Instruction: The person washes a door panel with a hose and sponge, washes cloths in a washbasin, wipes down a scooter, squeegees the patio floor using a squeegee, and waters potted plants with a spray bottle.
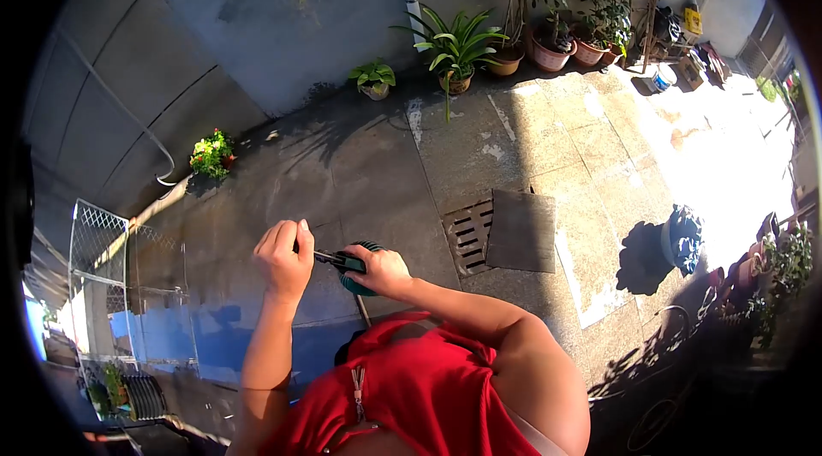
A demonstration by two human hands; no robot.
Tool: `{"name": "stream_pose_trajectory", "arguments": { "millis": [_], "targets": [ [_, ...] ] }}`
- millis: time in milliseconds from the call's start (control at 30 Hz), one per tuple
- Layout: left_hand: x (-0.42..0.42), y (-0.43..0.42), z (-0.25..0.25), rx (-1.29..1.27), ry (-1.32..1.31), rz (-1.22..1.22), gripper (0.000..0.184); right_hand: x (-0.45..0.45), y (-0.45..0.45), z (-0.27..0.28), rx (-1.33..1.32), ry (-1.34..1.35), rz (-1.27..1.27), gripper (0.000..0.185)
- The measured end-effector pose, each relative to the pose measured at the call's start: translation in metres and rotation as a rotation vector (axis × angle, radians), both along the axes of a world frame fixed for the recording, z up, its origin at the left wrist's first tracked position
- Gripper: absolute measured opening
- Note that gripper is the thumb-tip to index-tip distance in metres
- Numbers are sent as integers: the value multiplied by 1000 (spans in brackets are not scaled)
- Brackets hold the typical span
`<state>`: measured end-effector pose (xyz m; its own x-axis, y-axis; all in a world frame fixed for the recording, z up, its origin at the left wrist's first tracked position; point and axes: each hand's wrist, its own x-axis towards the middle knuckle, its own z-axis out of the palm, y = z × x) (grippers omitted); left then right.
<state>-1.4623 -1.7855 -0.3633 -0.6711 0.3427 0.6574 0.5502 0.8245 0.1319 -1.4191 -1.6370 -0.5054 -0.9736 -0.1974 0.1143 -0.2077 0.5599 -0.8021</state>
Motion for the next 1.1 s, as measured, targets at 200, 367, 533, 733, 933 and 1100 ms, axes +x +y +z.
{"name": "stream_pose_trajectory", "arguments": {
  "millis": [200, 367, 533, 733, 933, 1100],
  "targets": [
    [20, -9, -73, 130, -90, 141, 20, -4, -20, 26, 32, 5, 20, 46],
    [16, -12, -10, 71, -42, 99, 20, -2, -14, 11, 11, -42, 81, 46],
    [19, -4, -8, 87, 47, 182, 23, 0, -18, 24, -1, -87, 47, 51],
    [18, -17, -52, 98, -62, 113, 21, 5, -23, 26, 28, -53, 57, 48],
    [24, -9, 3, 135, 25, 51, 22, 18, -17, 16, -16, -79, 29, 49],
    [28, -9, -77, 146, -65, 72, 20, 25, -17, 22, 14, -93, -68, 48]
  ]
}}
